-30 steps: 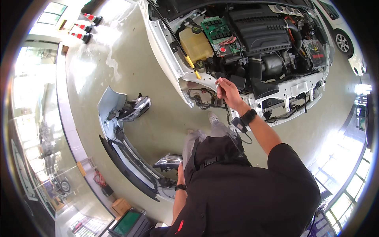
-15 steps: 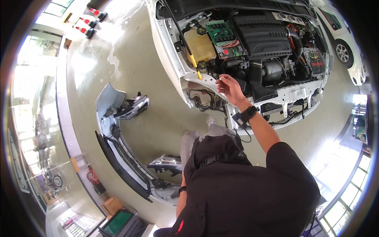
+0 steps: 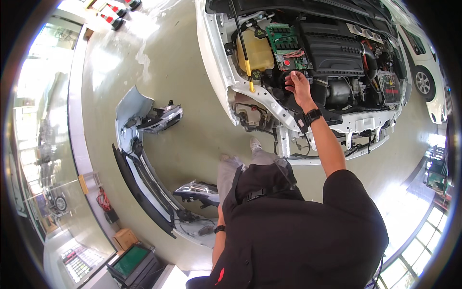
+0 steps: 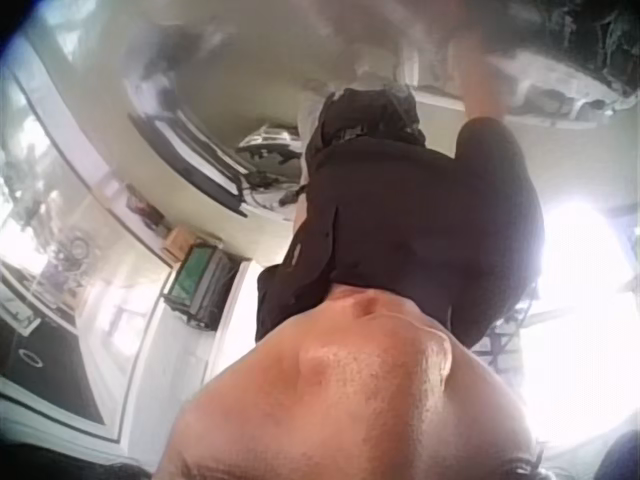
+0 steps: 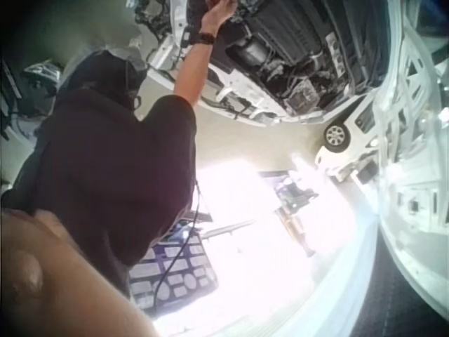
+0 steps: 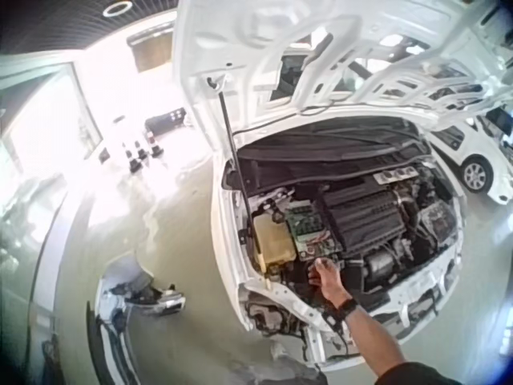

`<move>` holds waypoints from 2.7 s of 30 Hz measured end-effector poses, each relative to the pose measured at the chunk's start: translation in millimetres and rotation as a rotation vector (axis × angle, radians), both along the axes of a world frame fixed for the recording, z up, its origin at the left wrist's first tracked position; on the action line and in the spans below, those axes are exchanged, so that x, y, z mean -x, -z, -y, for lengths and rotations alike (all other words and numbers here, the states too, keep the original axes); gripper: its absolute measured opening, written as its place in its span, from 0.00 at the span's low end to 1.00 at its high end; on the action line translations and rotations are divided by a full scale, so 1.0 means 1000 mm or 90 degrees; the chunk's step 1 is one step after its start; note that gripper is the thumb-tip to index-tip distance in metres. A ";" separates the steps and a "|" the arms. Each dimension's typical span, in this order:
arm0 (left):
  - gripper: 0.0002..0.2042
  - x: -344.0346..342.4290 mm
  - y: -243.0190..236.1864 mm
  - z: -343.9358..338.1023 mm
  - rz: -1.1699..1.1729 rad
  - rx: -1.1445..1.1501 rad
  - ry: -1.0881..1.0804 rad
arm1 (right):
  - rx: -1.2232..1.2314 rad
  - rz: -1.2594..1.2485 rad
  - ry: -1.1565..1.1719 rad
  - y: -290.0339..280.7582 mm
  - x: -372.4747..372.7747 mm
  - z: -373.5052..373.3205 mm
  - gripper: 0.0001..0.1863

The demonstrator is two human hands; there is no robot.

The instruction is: The person is using a socket wrench to unscrew and manipulate bolts on the front frame of a car with the hood open.

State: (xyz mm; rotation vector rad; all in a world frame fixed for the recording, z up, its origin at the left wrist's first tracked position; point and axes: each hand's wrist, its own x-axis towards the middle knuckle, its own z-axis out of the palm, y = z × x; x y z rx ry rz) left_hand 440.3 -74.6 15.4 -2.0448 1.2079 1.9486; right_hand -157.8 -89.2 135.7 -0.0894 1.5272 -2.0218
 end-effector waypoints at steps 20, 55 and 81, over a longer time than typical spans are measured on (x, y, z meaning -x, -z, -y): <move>0.22 0.010 0.002 0.004 0.009 -0.006 0.000 | -0.004 -0.045 0.128 0.030 0.034 0.014 0.08; 0.22 0.030 0.004 0.037 -0.003 0.002 0.054 | -0.498 -0.415 0.159 0.044 0.029 0.036 0.18; 0.22 0.028 0.010 0.055 0.015 0.000 0.073 | -0.203 -0.180 0.170 0.058 0.019 0.041 0.10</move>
